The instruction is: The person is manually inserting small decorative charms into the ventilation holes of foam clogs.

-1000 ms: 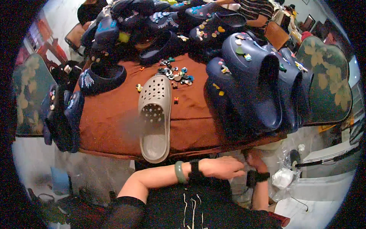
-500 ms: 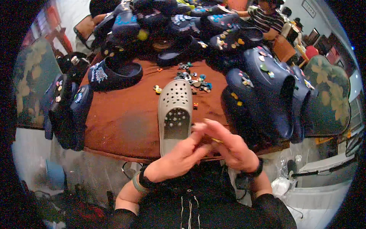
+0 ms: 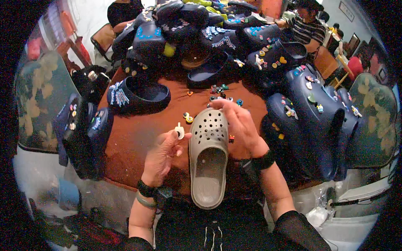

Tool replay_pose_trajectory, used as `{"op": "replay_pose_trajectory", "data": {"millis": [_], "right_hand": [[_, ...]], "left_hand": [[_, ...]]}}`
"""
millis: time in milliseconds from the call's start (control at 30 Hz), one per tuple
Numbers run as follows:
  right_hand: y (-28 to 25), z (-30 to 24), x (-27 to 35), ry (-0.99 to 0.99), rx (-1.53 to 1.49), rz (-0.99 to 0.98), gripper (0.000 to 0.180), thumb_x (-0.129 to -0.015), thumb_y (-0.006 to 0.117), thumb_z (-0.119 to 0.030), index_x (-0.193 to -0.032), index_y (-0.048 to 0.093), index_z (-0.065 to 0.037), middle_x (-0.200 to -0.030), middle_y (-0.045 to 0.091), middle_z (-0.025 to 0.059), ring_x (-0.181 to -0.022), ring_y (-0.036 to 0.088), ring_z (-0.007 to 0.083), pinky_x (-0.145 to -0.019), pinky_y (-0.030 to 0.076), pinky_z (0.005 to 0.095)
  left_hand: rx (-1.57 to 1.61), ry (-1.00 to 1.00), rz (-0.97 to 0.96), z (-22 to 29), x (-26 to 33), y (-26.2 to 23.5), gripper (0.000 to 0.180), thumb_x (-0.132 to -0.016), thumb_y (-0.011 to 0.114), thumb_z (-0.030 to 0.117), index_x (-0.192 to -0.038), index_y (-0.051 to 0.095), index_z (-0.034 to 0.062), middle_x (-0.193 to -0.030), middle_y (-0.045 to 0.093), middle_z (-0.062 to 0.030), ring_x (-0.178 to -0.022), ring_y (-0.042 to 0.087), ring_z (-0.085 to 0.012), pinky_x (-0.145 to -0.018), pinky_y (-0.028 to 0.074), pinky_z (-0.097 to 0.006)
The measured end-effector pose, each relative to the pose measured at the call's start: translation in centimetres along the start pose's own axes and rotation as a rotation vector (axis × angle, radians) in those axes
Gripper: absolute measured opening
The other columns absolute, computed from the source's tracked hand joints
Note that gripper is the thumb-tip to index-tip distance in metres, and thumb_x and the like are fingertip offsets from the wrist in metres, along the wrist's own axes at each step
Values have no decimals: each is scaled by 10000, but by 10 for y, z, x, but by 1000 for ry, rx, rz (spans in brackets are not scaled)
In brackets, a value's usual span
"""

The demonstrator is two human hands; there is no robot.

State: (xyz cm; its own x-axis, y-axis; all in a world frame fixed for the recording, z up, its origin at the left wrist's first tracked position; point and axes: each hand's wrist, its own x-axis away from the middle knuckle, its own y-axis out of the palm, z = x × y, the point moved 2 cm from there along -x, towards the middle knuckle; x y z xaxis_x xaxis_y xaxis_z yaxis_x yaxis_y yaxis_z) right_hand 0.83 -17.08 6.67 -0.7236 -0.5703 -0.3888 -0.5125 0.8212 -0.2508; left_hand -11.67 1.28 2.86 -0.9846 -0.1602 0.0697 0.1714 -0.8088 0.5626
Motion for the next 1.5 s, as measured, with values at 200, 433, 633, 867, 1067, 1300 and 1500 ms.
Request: {"op": "replay_pose_trajectory", "data": {"millis": [200, 433, 633, 867, 1067, 1300, 1500], "right_hand": [[-11, 76, 4, 90, -247, 304, 286, -1005, 464, -242, -986, 625, -7, -894, 632, 18, -842, 565, 92, -770, 458, 248], [-3, 102, 8, 26, -277, 337, 208, -984, 524, -212, -933, 618, -33, -846, 609, -23, -805, 536, 64, -743, 446, 224], [-2, 107, 9, 76, -279, 317, 171, -972, 545, -188, -932, 615, -37, -829, 592, -27, -788, 526, 53, -727, 443, 212], [2, 106, 8, 87, -251, 295, 175, -962, 560, -188, -962, 624, -26, -819, 583, -27, -765, 518, 52, -700, 431, 206], [4, 105, 8, 87, -189, 269, 166, -953, 577, -194, -944, 615, -33, -807, 561, -42, -737, 486, 39, -665, 410, 199], [1, 103, 6, 110, -199, 272, 174, -953, 575, -196, -932, 615, -28, -820, 558, -40, -764, 496, 42, -692, 415, 200], [0, 104, 8, 123, -214, 262, 168, -951, 573, -183, -928, 620, -23, -839, 560, -33, -769, 503, 49, -691, 415, 203]], "left_hand": [[84, -17, 122, -14, -11, -10, 216, -877, 663, 84, -1075, 631, 5, -926, 672, -93, -762, 655, -146, -543, 447, -205], [-152, 97, 214, -17, -23, -7, 183, -868, 661, 39, -1046, 638, 4, -938, 661, -59, -766, 641, -126, -584, 468, -202], [-496, 153, 146, -18, -31, 7, 61, -834, 687, 3, -887, 705, -21, -897, 639, -20, -702, 553, -62, -603, 441, -190], [-890, 395, -38, -24, -16, 16, 170, -805, 702, 4, -974, 718, 2, -1049, 645, -97, -900, 599, -161, -773, 491, -272], [-776, 245, -76, -16, -15, 18, 255, -787, 718, -1, -1041, 698, 18, -1055, 649, -71, -917, 580, -119, -786, 475, -248], [-771, 193, -48, -20, -17, 10, 271, -825, 698, 29, -1094, 672, 14, -1040, 639, -56, -894, 569, -100, -769, 464, -215], [-807, 198, 0, -22, -17, -2, 174, -890, 624, 30, -1047, 691, 0, -1030, 634, -73, -861, 579, -102, -734, 477, -217]]}}
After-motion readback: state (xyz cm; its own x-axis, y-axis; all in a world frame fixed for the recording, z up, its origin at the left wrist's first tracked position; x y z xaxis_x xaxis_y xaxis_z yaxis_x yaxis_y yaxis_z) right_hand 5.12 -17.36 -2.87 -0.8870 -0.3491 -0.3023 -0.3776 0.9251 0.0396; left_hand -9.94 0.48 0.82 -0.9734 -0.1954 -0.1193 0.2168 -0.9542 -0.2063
